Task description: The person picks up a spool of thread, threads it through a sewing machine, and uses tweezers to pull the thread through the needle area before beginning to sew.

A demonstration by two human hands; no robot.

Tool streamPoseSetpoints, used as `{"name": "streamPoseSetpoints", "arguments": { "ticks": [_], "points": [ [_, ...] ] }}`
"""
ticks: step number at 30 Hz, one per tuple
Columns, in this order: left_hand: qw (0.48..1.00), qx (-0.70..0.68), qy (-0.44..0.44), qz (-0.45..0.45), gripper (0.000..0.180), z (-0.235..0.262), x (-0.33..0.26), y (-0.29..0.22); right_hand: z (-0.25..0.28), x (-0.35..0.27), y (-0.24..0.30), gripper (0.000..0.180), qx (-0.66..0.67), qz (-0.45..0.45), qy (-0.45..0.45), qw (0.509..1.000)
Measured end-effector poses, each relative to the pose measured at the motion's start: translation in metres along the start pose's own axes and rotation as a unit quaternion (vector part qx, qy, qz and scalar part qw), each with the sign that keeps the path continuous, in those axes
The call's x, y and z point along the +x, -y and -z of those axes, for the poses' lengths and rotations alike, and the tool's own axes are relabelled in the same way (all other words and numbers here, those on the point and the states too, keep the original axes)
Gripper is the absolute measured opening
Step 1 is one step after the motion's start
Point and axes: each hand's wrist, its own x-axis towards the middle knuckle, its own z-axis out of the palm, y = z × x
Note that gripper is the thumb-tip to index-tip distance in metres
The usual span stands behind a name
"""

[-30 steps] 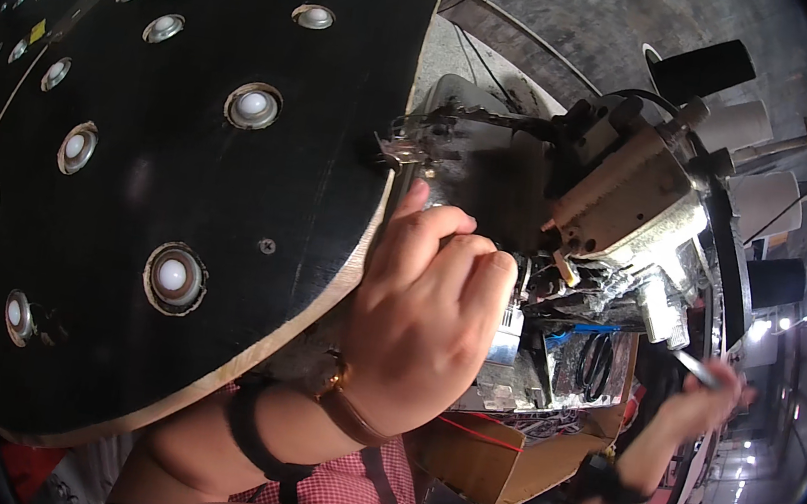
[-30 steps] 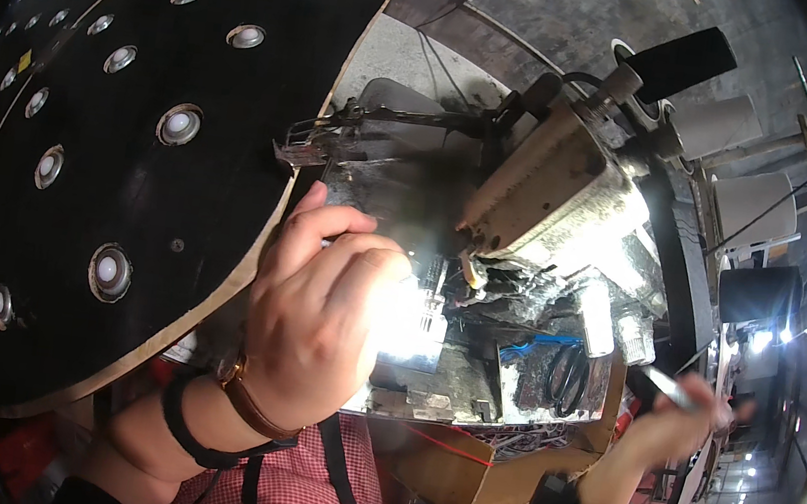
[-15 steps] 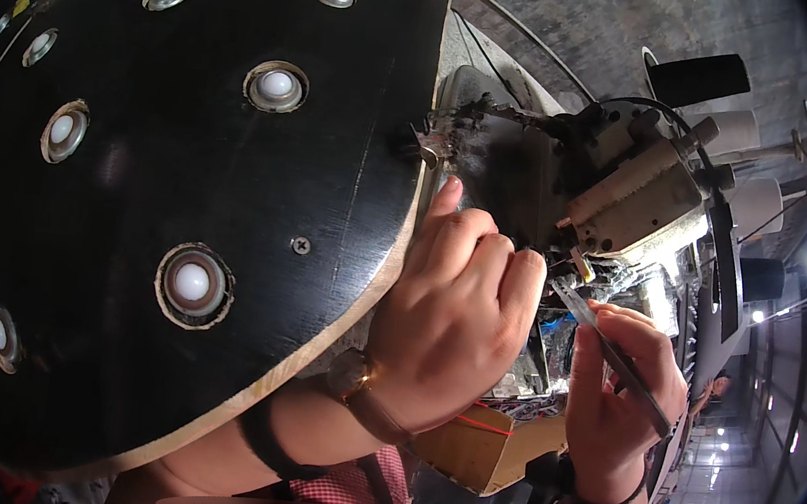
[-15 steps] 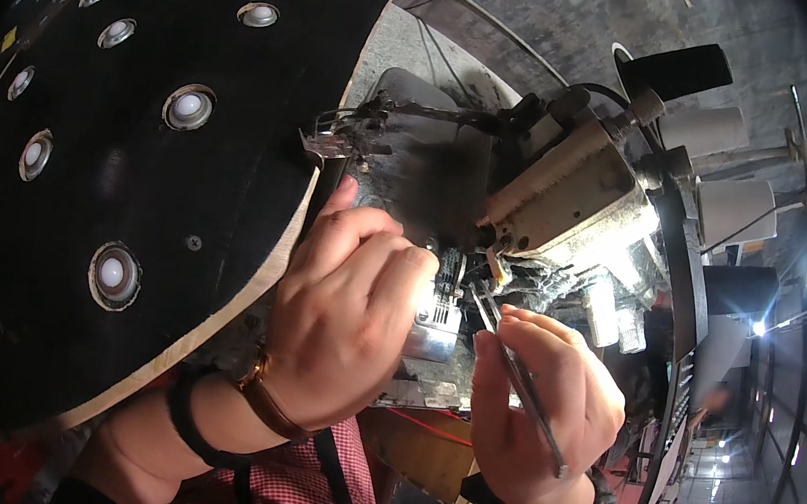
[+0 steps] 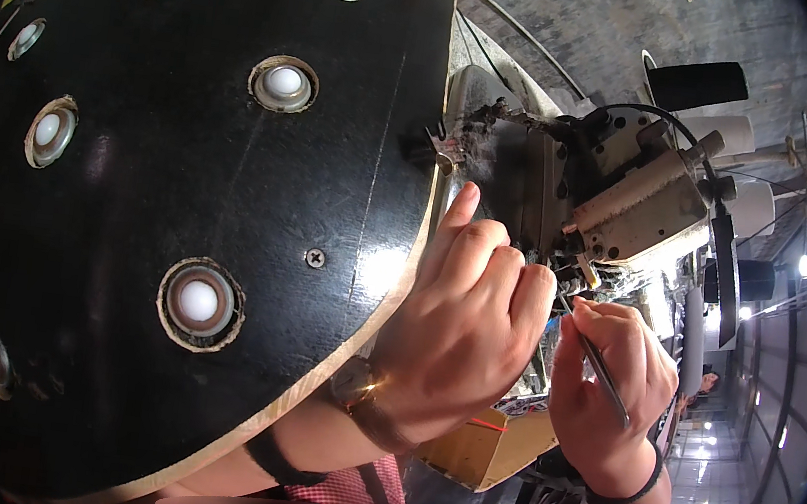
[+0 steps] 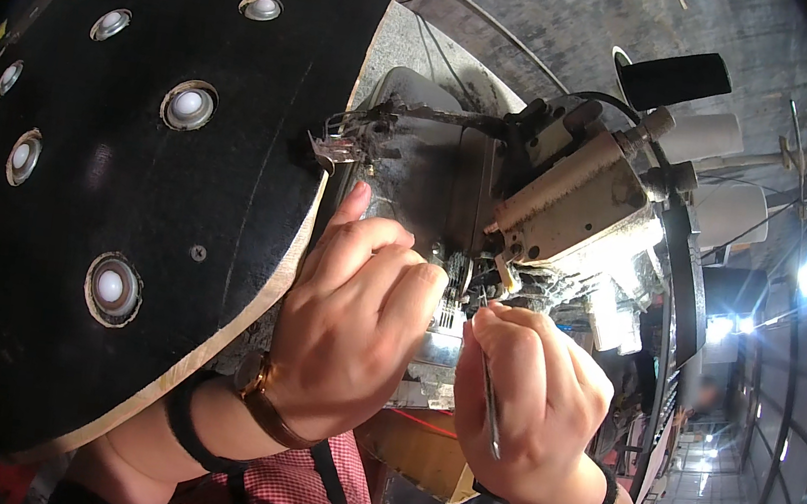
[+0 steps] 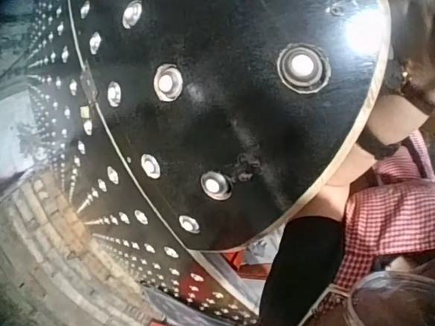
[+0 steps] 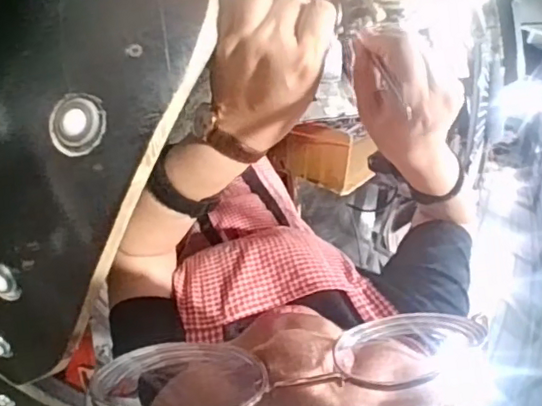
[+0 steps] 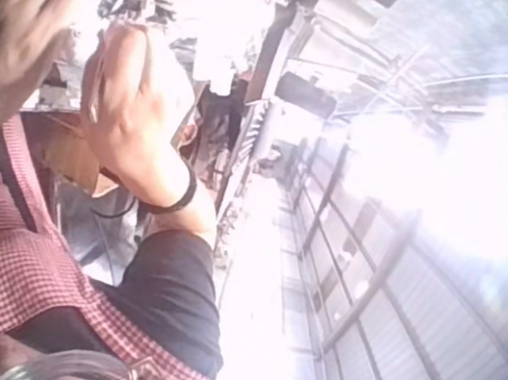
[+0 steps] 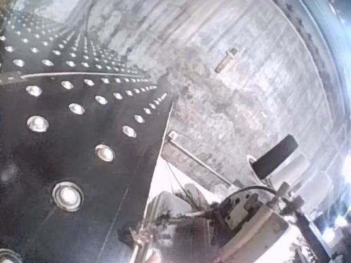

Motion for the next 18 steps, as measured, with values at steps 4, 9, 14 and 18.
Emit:
{"name": "streamPoseSetpoints", "arguments": {
  "ticks": [4, 9, 14, 18],
  "points": [
    [1.000, 0.011, 0.016, -0.004, 0.010, 0.001, -0.001, 0.000, 0.004, -0.007, -0.001, 0.016, 0.009, -0.004, -0.052, 0.999],
    [1.000, 0.009, 0.013, 0.002, 0.011, 0.003, -0.002, -0.001, 0.005, -0.013, 0.003, 0.017, 0.083, -0.089, -0.109, 0.987],
    [1.000, -0.003, 0.010, 0.004, 0.009, -0.001, -0.002, 0.001, 0.004, -0.005, 0.002, 0.017, 0.055, -0.075, -0.046, 0.995],
    [1.000, -0.011, -0.009, -0.005, 0.004, -0.001, -0.002, 0.002, -0.001, -0.001, 0.001, 0.018, -0.003, -0.034, -0.020, 0.999]
  ]
}}
